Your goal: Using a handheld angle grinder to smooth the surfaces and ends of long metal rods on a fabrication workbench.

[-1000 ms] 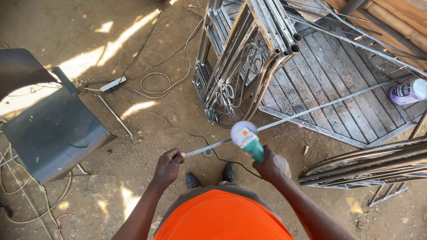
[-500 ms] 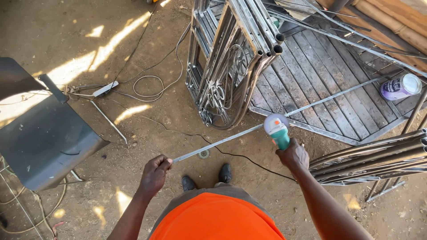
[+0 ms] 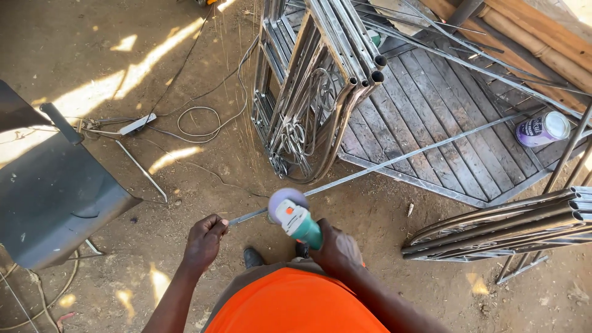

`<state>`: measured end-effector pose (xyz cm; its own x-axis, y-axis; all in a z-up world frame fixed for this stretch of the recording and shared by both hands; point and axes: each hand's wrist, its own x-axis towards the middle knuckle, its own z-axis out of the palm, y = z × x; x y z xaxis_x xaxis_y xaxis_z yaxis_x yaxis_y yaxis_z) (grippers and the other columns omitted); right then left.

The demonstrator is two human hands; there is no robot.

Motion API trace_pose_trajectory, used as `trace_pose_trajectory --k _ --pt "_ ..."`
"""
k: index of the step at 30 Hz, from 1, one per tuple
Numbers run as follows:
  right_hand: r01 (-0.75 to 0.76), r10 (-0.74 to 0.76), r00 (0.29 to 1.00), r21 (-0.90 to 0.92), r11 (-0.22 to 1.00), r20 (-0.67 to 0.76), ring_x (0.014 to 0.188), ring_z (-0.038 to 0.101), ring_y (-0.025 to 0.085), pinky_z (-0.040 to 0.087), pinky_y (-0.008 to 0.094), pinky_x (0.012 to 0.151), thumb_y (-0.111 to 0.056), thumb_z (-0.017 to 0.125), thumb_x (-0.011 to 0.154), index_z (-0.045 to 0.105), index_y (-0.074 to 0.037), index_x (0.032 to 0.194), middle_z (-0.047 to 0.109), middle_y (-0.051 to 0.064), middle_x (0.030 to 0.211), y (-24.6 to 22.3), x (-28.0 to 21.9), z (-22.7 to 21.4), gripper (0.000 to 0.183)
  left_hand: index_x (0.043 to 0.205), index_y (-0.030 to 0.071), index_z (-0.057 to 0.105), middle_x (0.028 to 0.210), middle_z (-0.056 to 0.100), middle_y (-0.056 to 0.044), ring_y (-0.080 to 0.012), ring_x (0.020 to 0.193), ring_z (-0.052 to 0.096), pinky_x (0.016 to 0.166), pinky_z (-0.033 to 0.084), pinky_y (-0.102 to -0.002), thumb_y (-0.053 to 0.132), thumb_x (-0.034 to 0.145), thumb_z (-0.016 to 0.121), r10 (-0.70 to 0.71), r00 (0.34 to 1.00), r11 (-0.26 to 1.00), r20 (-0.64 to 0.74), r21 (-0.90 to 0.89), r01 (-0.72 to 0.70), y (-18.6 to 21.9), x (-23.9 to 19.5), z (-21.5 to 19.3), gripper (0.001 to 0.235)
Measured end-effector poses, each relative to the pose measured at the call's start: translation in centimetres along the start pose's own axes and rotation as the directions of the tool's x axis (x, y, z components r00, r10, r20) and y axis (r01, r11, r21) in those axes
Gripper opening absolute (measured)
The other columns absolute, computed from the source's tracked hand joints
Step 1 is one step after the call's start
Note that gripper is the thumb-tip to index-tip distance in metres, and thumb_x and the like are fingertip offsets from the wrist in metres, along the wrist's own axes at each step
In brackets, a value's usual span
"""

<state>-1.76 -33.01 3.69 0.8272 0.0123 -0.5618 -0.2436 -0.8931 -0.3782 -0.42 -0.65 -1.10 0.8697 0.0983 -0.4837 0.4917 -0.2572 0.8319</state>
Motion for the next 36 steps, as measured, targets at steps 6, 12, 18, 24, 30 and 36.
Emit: trace_pose_trajectory --k 6,12,18,24,30,36 --pt "0.075 -0.075 0.997 -0.002 0.997 -0.016 0.076 0.074 0.031 0.057 0.048 0.062 -0.045 0.069 0.085 0.053 -0.02 0.116 0.076 0.009 0.096 0.4 0.6 -1.0 0.044 0.07 0.009 0.055 0.064 0.042 -0.002 -0.0146 0.057 0.033 0.055 0.029 -0.037 0.023 0.099 0.06 0.006 1.0 1.0 0.007 -0.005 -0.006 0.9 -0.6 -0.4 0.033" --pt "-0.212 0.209 0.976 -0.034 0.977 -0.059 0.114 0.072 0.042 0.054 0.055 0.097 -0.037 0.074 0.082 0.057 -0.02 0.125 0.076 0.019 0.115 5.5 4.0 -2.9 0.048 0.07 0.004 0.069 0.057 0.045 -0.007 -0.0171 0.06 0.043 0.056 0.037 -0.032 0.016 0.094 0.063 -0.063 0.997 0.998 -0.049 -0.005 0.063 1.4 -1.1 0.3 0.028" --pt "-0.385 0.372 0.912 -0.051 0.921 -0.174 0.111 0.073 0.041 0.056 0.051 0.093 -0.046 0.074 0.078 0.059 -0.023 0.125 0.076 0.02 0.112 10.4 6.2 -3.9 0.055 0.071 0.003 0.069 0.059 0.046 -0.008 -0.0184 0.062 0.046 0.058 0.039 -0.033 0.017 0.094 0.064 -0.069 0.997 0.997 -0.019 0.021 0.069 0.3 -1.0 0.4 0.027" --pt "-0.274 0.271 0.961 -0.06 0.96 -0.052 0.115 0.071 0.041 0.053 0.055 0.099 -0.047 0.076 0.078 0.057 -0.026 0.128 0.075 0.02 0.116 5.3 3.1 -2.2 0.058 0.07 0.003 0.069 0.059 0.046 -0.008 -0.0182 0.063 0.046 0.059 0.039 -0.033 0.016 0.094 0.063 -0.075 0.996 0.997 -0.041 0.022 0.076 0.8 -0.5 0.1 0.028" --pt "-0.019 0.022 0.999 -0.075 0.997 0.042 0.109 0.073 0.039 0.057 0.052 0.093 -0.036 0.076 0.081 0.054 -0.023 0.125 0.075 0.015 0.112 -2.5 -0.4 -1.6 0.05 0.071 0.006 0.07 0.059 0.048 -0.009 -0.0198 0.064 0.049 0.06 0.041 -0.035 0.02 0.094 0.064 -0.104 0.994 0.991 -0.039 0.082 0.107 -0.4 0.3 0.1 0.027" --pt "-0.019 0.02 0.999 -0.039 0.999 0.03 0.106 0.073 0.039 0.057 0.052 0.092 -0.036 0.074 0.081 0.056 -0.021 0.121 0.075 0.015 0.11 -2.7 -0.1 -1.3 0.047 0.072 0.005 0.07 0.059 0.047 -0.008 -0.019 0.063 0.048 0.06 0.039 -0.032 0.02 0.095 0.064 -0.087 0.995 0.995 -0.058 0.046 0.089 -1.1 0.5 -0.8 0.027"
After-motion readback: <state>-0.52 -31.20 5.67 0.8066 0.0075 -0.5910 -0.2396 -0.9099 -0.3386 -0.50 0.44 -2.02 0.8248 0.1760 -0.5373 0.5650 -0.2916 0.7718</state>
